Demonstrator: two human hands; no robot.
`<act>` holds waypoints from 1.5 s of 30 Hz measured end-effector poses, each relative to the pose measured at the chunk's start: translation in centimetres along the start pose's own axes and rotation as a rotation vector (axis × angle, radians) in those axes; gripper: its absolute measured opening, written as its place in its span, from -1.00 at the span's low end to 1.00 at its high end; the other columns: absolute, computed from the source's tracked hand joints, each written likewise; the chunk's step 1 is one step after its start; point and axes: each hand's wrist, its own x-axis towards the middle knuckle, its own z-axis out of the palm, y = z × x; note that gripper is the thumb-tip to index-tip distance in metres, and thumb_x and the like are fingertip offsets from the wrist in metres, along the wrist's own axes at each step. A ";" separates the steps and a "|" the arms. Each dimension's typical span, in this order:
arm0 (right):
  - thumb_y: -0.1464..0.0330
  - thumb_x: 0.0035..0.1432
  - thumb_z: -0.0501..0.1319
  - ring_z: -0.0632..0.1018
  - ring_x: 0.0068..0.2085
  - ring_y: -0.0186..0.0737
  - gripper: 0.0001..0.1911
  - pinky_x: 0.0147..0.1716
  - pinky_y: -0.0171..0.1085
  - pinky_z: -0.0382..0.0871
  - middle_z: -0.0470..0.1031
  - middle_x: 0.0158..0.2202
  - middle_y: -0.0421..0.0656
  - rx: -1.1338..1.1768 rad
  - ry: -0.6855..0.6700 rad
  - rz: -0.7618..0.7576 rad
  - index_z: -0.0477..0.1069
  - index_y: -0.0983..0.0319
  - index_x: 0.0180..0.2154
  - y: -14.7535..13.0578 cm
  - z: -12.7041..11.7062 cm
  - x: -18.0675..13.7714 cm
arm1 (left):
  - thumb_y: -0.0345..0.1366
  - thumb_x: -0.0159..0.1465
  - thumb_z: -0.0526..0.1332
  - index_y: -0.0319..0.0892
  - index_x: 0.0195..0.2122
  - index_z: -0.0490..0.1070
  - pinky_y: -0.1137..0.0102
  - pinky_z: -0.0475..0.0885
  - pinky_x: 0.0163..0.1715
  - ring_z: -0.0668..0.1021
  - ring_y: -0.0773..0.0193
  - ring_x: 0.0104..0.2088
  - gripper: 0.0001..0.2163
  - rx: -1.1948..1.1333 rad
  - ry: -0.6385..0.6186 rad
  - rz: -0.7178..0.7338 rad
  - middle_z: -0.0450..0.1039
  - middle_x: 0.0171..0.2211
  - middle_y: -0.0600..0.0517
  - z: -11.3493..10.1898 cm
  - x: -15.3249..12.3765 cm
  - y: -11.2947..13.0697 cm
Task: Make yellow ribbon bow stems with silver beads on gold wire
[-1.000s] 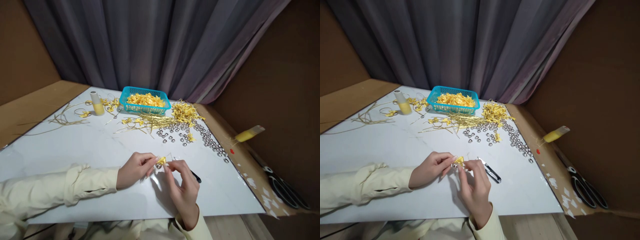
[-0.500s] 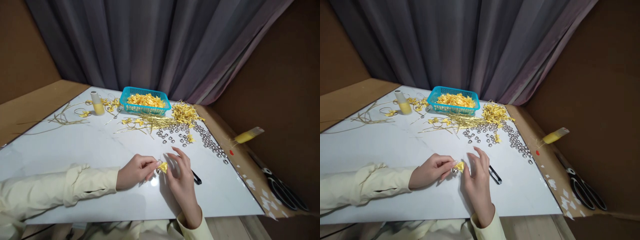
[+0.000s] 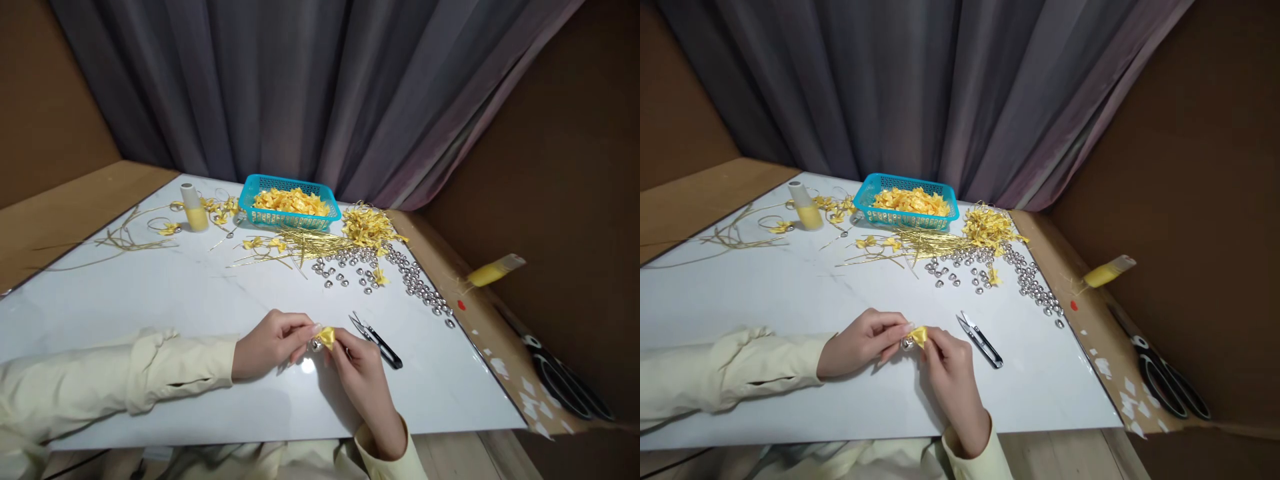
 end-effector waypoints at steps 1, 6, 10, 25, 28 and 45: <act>0.45 0.18 0.00 0.30 -0.64 -0.40 -0.70 -0.63 -0.42 0.17 0.32 -0.67 -0.27 -0.029 0.017 -0.039 0.34 0.25 -0.57 0.0 0.0 0.0 | -0.13 0.29 0.02 -0.24 -0.54 0.28 0.53 0.18 -0.63 0.22 0.48 -0.69 -0.66 -0.002 -0.001 -0.003 0.18 -0.74 0.18 0.0 0.0 0.0; 0.52 0.11 -0.02 0.42 -0.58 -0.33 -0.72 -0.60 -0.40 0.24 0.45 -0.61 -0.22 -0.128 0.091 -0.166 0.41 0.23 -0.49 0.0 0.2 0.1 | -0.08 0.28 0.03 -0.25 -0.51 0.31 0.53 0.16 -0.64 0.20 0.48 -0.70 -0.64 -0.021 -0.021 -0.010 0.16 -0.74 0.18 0.0 -0.1 0.2; 0.55 0.06 -0.02 0.50 -0.53 -0.31 -0.68 -0.55 -0.39 0.31 0.54 -0.51 -0.19 -0.114 0.102 -0.123 0.48 0.22 -0.39 0.1 0.5 0.1 | -0.06 0.27 0.03 -0.24 -0.57 0.28 0.51 0.15 -0.63 0.19 0.47 -0.69 -0.61 -0.023 -0.057 0.004 0.14 -0.74 0.18 0.0 -0.1 0.4; 0.51 0.14 -0.01 0.46 -0.57 -0.33 -0.74 -0.58 -0.38 0.29 0.52 -0.52 -0.19 -0.133 0.113 -0.128 0.45 0.24 -0.39 0.4 0.4 -0.2 | 0.04 0.23 0.05 -0.23 -0.50 0.27 0.49 0.08 -0.66 0.17 0.48 -0.71 -0.60 -0.145 -0.228 -0.072 0.21 -0.72 0.16 -0.1 0.2 0.1; 0.48 0.16 0.02 0.43 -0.58 -0.35 -0.78 -0.59 -0.39 0.28 0.53 -0.48 -0.18 -0.117 0.127 -0.123 0.44 0.24 -0.29 0.3 0.3 -0.3 | 0.01 0.22 0.09 -0.25 -0.38 0.30 0.51 0.01 -0.70 0.15 0.49 -0.73 -0.64 -0.248 -0.191 -0.121 0.25 -0.73 0.17 0.0 0.5 -0.3; 0.46 0.18 0.05 0.31 -0.62 -0.41 -0.84 -0.63 -0.40 0.16 0.39 -0.57 -0.24 -0.036 0.109 -0.124 0.39 0.26 -0.35 -0.2 0.1 -0.9 | -0.13 0.11 0.27 -0.29 -0.42 0.35 0.59 0.05 -0.76 0.29 0.52 -0.73 -0.72 -0.368 -0.048 -0.173 0.36 -0.66 0.11 -0.4 1.4 -0.2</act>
